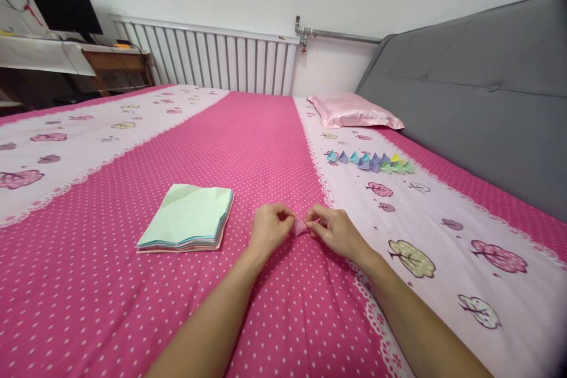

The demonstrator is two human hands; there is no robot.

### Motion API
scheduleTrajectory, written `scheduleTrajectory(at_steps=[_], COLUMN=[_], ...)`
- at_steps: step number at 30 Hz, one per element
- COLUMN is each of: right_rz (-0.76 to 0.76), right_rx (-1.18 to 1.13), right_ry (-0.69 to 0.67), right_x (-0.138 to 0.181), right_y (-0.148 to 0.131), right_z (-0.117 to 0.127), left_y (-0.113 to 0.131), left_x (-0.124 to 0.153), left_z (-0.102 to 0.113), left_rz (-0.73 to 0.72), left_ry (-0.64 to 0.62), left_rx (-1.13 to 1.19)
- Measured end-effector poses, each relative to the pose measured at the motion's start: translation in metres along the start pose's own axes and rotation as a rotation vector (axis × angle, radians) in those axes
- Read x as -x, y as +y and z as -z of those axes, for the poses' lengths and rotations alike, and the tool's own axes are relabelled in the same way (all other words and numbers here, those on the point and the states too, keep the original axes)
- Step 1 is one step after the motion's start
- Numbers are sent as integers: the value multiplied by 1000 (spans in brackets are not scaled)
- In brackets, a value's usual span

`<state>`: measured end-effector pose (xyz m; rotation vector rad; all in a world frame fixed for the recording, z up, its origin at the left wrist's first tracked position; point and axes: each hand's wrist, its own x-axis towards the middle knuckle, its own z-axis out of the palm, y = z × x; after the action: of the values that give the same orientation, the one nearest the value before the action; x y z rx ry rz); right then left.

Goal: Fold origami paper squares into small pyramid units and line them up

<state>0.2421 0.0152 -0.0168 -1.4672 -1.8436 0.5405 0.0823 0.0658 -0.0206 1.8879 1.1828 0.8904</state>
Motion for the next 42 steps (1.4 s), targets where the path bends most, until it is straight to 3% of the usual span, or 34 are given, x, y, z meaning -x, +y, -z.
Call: scheduleTrajectory(at_steps=[10, 18, 28, 42], right_rz=[29, 21, 28, 117], right_rx=[-44, -16, 1, 140], right_ry=[15, 26, 15, -80], right_x=[-1, -1, 0, 2], right_y=[-3, -1, -1, -9], right_z=[0, 0, 0, 1], left_y=[3, 2, 1, 3], left_x=[1, 0, 1, 3], left_z=[-1, -2, -1, -5], left_rz=[-38, -8, -99, -125], left_ry=[-90, -73, -71, -72], left_rx=[16, 12, 5, -103])
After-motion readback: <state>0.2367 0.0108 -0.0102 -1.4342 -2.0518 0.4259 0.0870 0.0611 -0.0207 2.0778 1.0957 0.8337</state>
